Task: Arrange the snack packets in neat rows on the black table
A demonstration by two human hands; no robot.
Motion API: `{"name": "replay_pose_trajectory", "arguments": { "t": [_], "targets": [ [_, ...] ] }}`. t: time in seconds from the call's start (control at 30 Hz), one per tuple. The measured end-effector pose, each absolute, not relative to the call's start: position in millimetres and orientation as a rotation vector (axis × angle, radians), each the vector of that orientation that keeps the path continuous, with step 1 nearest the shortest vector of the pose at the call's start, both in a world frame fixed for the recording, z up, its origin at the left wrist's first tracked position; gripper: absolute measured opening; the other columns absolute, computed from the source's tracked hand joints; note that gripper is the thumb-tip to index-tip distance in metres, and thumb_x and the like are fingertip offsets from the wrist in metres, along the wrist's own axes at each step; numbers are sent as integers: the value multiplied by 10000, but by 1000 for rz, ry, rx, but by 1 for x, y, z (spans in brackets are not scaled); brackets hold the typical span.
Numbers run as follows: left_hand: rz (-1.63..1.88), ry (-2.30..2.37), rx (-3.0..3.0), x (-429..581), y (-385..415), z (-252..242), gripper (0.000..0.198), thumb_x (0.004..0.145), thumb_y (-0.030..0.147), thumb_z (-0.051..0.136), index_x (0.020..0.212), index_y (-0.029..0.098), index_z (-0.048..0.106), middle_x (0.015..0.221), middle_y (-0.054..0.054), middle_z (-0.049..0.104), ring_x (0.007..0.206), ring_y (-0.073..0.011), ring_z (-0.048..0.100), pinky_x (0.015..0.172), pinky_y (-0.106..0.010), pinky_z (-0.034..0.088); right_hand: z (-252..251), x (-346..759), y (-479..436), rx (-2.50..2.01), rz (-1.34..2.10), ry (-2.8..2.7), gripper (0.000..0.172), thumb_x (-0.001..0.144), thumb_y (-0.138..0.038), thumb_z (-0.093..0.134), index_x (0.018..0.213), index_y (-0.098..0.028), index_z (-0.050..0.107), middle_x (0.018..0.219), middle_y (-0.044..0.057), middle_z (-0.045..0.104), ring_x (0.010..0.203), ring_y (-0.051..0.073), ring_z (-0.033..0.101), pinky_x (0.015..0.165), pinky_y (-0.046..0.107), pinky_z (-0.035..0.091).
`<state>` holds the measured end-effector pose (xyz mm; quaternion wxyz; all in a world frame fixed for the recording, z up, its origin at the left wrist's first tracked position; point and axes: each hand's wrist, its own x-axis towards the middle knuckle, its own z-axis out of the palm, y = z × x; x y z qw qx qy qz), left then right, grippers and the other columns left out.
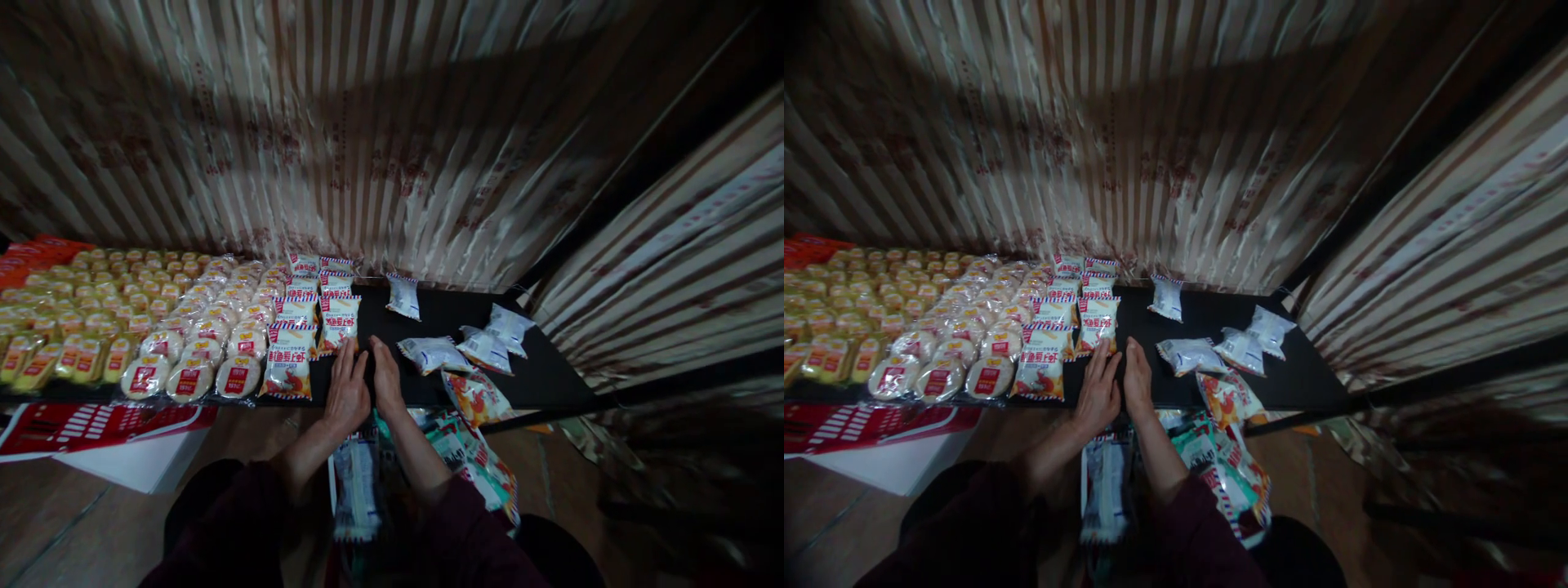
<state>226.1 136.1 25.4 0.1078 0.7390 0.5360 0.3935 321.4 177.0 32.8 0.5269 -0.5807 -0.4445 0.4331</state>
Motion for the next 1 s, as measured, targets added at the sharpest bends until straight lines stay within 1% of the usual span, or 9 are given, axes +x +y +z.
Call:
{"name": "replay_pose_trajectory", "arguments": {
  "t": [0.13, 0.3, 0.5, 0.63, 0.7, 0.8, 0.83, 0.9, 1.0],
  "targets": [
    [1107, 1452, 2179, 234, 121, 18, 624, 759, 48, 401, 1381, 88, 377, 1497, -179, 307, 1429, -251, 185, 1127, -504, 292, 35, 326, 147, -1385, 1045, -1108, 515, 839, -540, 475, 1187, -186, 612, 1277, 87, 605, 1213, 218, 526, 1082, 373, 343],
    [1080, 1384, 2153, 239, 101, 17, 673, 732, 46, 429, 1398, 76, 339, 1489, -184, 319, 1404, -251, 258, 1122, -492, 321, 36, 331, 121, -1364, 1053, -1180, 462, 854, -515, 468, 1168, -211, 620, 1235, 71, 633, 1156, 212, 564, 1065, 389, 369],
    [1054, 1394, 2113, 239, 75, 21, 629, 737, 4, 380, 1360, 95, 398, 1482, -163, 342, 1395, -219, 286, 1122, -437, 347, 43, 342, 99, -1385, 1039, -1297, 407, 838, -476, 490, 1106, -212, 646, 1182, 73, 660, 1132, 229, 584, 1036, 408, 404],
    [1019, 1407, 2130, 240, 58, 18, 576, 747, -5, 365, 1313, 68, 442, 1481, -178, 338, 1392, -218, 294, 1115, -421, 359, 41, 350, 88, -1428, 978, -1413, 388, 827, -418, 496, 1111, -198, 641, 1149, 85, 675, 1081, 236, 616, 988, 422, 451],
    [1005, 1398, 2144, 242, 53, 16, 568, 741, -14, 365, 1293, 73, 462, 1480, -172, 343, 1392, -220, 294, 1114, -427, 360, 40, 355, 85, -1451, 883, -1530, 363, 840, -367, 478, 1118, -196, 638, 1138, 92, 679, 1060, 231, 627, 966, 422, 469],
    [1006, 1341, 2200, 245, 51, 13, 542, 757, -6, 369, 1281, 83, 476, 1470, -171, 362, 1382, -222, 316, 1099, -428, 379, 46, 367, 84, -1436, 574, -1760, 341, 867, -284, 440, 1135, -195, 632, 1150, 100, 672, 1089, 224, 610, 969, 422, 463],
    [1015, 1326, 2219, 246, 51, 13, 521, 772, 3, 367, 1274, 84, 483, 1463, -176, 372, 1375, -223, 331, 1089, -427, 393, 49, 372, 85, -1416, 439, -1838, 344, 873, -257, 429, 1148, -194, 626, 1170, 100, 662, 1127, 223, 587, 986, 426, 448],
    [1046, 1316, 2238, 249, 54, 11, 484, 800, 19, 355, 1256, 90, 500, 1451, -181, 387, 1359, -223, 360, 1070, -426, 416, 57, 383, 91, -1408, 190, -1972, 364, 879, -203, 416, 1191, -192, 602, 1254, 91, 618, 1248, 228, 491, 1039, 446, 389],
    [1094, 1312, 2224, 254, 59, 11, 473, 813, 23, 339, 1246, 111, 509, 1451, -174, 388, 1348, -220, 377, 1062, -439, 423, 69, 398, 103, -1504, -65, -2079, 406, 870, -157, 412, 1245, -176, 565, 1390, 95, 504, 1352, 247, 361, 1069, 467, 339]
  ]
}}
